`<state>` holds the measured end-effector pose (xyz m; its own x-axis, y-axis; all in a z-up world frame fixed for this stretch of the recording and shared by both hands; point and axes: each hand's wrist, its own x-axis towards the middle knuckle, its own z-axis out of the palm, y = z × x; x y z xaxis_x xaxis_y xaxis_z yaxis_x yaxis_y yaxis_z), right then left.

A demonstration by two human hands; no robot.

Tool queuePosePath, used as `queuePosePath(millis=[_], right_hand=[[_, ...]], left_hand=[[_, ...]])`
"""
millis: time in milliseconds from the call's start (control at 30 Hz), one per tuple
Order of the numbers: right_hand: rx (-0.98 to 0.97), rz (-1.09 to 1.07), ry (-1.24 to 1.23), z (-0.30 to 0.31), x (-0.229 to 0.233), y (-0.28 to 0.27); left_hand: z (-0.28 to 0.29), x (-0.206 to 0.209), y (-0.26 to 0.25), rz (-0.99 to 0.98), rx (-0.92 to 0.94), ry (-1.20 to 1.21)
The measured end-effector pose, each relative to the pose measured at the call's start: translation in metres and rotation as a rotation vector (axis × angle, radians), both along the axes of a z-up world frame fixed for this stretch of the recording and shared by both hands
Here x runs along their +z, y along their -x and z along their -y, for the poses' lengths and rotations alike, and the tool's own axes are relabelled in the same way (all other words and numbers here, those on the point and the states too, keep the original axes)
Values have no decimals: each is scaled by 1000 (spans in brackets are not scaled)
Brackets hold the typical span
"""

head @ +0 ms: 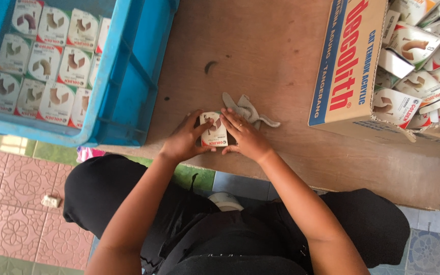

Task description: The person sits on the floor and wipes small product boxes with a cloth, then places them into a blue crate. The person repeatedly picks boxes from a cardboard carton, wipes them, and arranges them in the crate.

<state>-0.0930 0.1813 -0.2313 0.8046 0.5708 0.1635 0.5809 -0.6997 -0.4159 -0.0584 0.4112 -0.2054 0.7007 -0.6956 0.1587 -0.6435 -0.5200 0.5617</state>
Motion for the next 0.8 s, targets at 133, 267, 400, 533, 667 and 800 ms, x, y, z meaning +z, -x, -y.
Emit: queuePosePath(millis=[133, 267, 400, 533, 667, 800], right_hand=[[2, 2, -1, 1, 3, -1], [-32, -152, -166, 8, 15, 0], [-311, -112, -362, 16, 23, -21], [-278, -169, -44, 9, 10, -30], [-356, -78, 104, 6, -7, -34], [-565, -269, 8, 9, 10, -38]], left_hand=[[4, 6, 1, -48, 41, -69], [5, 9, 10, -59, 104, -157], [9, 18, 5, -80, 88, -244], [13, 33, 8, -132, 151, -378], [7, 28, 2, -151, 90, -323], [6, 28, -5, -201, 24, -245]])
